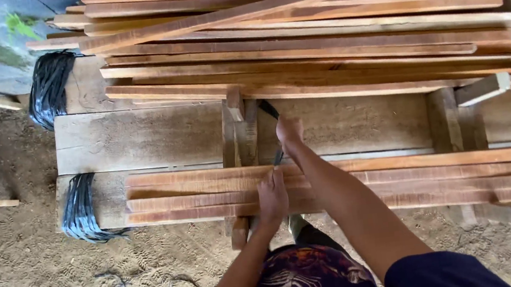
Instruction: Bundle wooden planks together using rubber straps.
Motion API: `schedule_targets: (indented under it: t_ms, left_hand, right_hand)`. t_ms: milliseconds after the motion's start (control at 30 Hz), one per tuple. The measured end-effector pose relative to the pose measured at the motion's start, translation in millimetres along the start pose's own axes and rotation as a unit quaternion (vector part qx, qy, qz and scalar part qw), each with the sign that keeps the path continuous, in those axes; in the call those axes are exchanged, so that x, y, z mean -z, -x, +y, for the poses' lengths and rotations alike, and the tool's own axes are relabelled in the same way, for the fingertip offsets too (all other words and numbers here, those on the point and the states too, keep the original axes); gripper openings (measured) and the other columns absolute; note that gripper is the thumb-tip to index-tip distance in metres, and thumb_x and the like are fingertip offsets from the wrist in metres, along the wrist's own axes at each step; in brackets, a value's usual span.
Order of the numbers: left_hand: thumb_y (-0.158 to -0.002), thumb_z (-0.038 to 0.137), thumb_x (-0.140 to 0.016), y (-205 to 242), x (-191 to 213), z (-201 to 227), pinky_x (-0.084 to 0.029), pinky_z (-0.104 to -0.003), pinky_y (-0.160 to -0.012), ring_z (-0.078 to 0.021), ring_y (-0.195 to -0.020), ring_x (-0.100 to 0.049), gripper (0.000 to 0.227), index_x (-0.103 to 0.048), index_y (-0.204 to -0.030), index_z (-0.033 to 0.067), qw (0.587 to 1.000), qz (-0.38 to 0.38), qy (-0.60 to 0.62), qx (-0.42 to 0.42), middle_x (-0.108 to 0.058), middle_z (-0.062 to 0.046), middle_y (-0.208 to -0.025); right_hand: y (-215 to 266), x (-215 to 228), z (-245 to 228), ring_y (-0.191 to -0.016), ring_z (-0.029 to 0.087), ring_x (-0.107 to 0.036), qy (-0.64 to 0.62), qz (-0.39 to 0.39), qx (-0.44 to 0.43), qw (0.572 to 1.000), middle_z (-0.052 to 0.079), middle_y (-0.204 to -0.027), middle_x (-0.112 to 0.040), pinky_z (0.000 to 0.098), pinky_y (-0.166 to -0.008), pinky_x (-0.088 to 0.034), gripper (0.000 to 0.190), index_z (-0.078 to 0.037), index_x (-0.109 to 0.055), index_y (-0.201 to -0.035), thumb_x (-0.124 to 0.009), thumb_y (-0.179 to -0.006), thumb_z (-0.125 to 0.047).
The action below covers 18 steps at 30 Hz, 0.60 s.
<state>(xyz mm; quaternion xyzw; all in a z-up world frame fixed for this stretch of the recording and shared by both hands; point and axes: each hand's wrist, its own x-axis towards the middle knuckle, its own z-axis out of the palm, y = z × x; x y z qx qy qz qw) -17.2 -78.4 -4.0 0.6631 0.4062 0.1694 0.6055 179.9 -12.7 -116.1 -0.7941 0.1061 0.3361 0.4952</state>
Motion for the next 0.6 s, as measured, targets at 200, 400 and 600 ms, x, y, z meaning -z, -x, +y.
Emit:
schedule_targets:
  t_ms: [200,400,600]
  left_hand:
    - [-0.097,0.012,-0.058,-67.3,-28.5,-123.0,-0.057,-0.043,-0.042,-0.0267,-0.054,-0.059,0.020,-0.061,-0.113,0.0002,0.768,0.008,-0.484,-0.420,-0.055,-0.018,-0.081]
    - [-0.108,0.038,-0.043,-106.2,31.2,-34.7,-0.033,-0.037,-0.041,-0.0142,-0.042,-0.040,0.047,-0.055,-0.070,0.0119,0.990,-0.106,-0.085,-0.026,-0.048,-0.011,-0.052]
    - [-0.109,0.033,-0.039,-105.9,42.0,-20.7,-0.024,-0.039,-0.043,-0.0115,-0.043,-0.021,0.044,-0.048,-0.069,0.0193,0.997,-0.065,-0.035,0.011,-0.036,-0.003,-0.047]
  right_hand:
    - [61.6,46.7,-38.3,-0.033,0.022,-0.051,0.049,-0.063,0.171,0.982,0.016,-0.048,-0.056,0.0358,-0.031,-0.049,0.036,-0.003,-0.073,-0.063,-0.058,-0.085,-0.027]
    - [125.7,113.1,-13.9,-0.067,0.028,-0.070,0.106,-0.129,0.264,0.950,0.016,-0.068,-0.067,0.0431,-0.065,-0.057,0.044,-0.004,-0.075,-0.087,-0.049,-0.106,-0.034]
    - [185.2,121.8,1.3,-0.083,0.043,-0.065,0.268,-0.164,0.392,0.865,0.028,-0.083,-0.061,0.0543,-0.074,-0.048,0.052,0.005,-0.064,-0.099,-0.037,-0.110,-0.038]
